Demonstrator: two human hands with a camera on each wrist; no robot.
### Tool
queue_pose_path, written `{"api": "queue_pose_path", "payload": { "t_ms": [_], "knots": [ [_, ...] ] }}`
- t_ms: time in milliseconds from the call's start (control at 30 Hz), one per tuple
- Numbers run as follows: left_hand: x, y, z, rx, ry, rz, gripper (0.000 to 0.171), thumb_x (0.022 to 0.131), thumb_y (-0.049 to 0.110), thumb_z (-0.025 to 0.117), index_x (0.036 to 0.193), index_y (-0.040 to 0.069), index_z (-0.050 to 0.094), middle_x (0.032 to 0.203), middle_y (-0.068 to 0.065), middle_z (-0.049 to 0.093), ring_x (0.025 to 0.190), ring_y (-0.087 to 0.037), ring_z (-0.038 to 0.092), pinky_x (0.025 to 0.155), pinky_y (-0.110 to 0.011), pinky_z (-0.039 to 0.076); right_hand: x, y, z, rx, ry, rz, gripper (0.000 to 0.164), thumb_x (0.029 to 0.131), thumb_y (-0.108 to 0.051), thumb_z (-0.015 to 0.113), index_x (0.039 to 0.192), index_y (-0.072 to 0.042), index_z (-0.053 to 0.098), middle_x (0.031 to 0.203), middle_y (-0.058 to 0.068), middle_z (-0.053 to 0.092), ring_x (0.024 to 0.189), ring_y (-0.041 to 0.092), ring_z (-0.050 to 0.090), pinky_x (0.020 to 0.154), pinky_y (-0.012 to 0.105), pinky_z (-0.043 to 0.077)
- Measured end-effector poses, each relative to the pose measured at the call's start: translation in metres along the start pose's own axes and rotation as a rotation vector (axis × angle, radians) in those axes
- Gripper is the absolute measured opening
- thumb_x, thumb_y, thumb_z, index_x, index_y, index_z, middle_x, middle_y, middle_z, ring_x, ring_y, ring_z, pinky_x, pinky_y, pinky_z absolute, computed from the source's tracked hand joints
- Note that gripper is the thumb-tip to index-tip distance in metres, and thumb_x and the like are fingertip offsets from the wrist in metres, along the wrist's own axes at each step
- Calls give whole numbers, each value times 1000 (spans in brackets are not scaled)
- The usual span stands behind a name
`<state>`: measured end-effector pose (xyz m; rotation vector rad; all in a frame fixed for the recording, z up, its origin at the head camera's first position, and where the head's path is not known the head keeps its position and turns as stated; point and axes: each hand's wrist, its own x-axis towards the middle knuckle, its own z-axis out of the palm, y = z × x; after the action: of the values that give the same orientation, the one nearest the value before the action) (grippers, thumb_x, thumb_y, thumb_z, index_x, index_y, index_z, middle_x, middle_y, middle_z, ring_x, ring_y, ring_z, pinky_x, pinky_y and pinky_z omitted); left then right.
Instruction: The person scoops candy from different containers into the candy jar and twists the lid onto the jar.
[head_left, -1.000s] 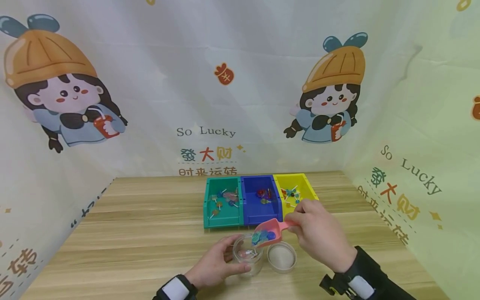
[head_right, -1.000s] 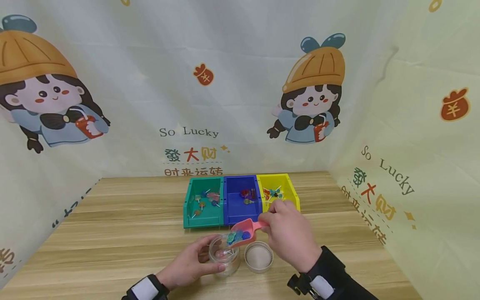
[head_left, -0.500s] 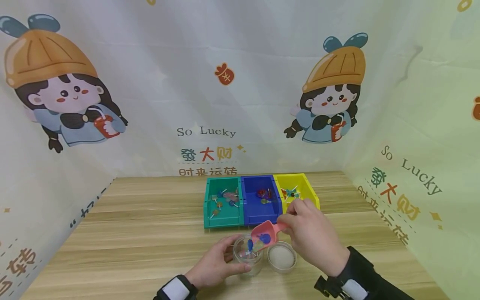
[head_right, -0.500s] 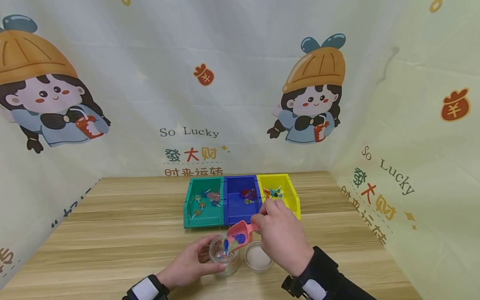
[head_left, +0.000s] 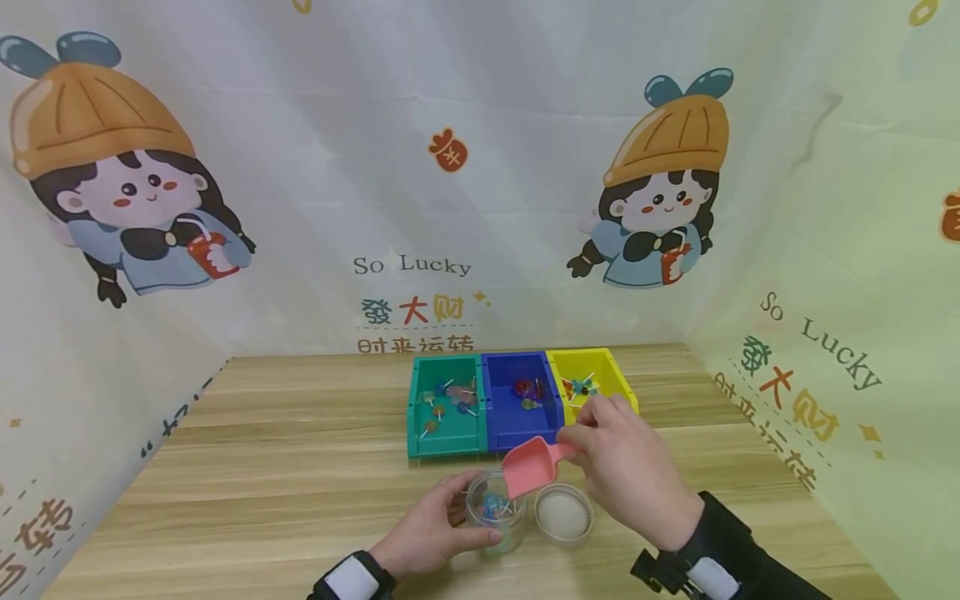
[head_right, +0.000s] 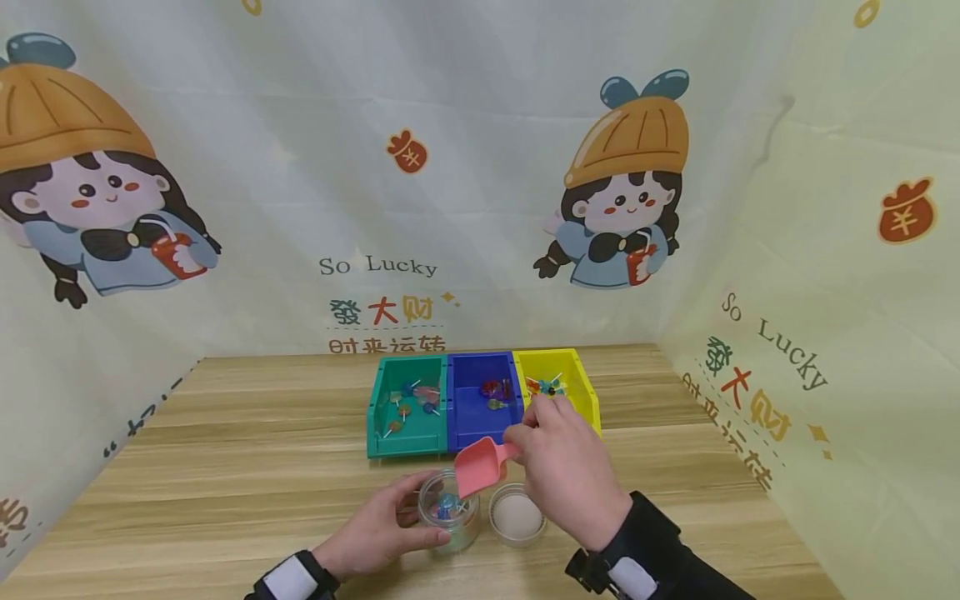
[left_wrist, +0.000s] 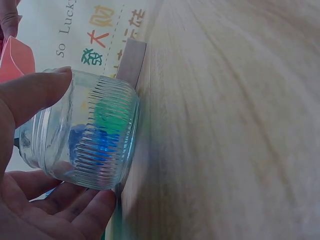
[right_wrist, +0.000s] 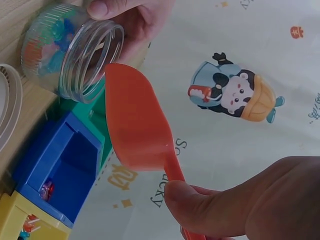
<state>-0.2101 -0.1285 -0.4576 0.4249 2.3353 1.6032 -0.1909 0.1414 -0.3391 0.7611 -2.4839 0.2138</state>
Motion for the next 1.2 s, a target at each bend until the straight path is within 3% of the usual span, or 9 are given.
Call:
{"api": "queue_pose_path", "payload": {
  "t_ms": [667, 867, 1200],
  "knots": [
    [3, -3, 1, -31, 6, -10, 79, 90, 24, 93, 157, 6, 54, 151, -16, 64, 139, -39, 63, 120, -63, 51, -6, 4, 3, 21, -15, 42, 19, 82, -12, 97, 99, -13, 87, 86, -3, 55, 84, 14, 46, 69, 24, 46],
    [3, 0, 0, -40, -9, -8, 82, 90, 20, 93, 159, 5, 52, 154, -19, 61, 140, -40, 62, 120, -57, 52, -7, 5, 4, 23, -11, 53, 18, 83, -13, 96, 99, -13, 87, 86, -3, 55, 84, 14, 46, 70, 24, 47],
    [2, 6, -12, -43, -22, 24, 88, 92, 22, 92, 163, 1, 45, 165, -26, 50, 148, -52, 52, 119, -65, 51, -7, 7, 4, 26, -10, 69, 19, 84, -14, 96, 101, -12, 87, 88, -3, 57, 86, 15, 48, 72, 26, 48]
  ]
}}
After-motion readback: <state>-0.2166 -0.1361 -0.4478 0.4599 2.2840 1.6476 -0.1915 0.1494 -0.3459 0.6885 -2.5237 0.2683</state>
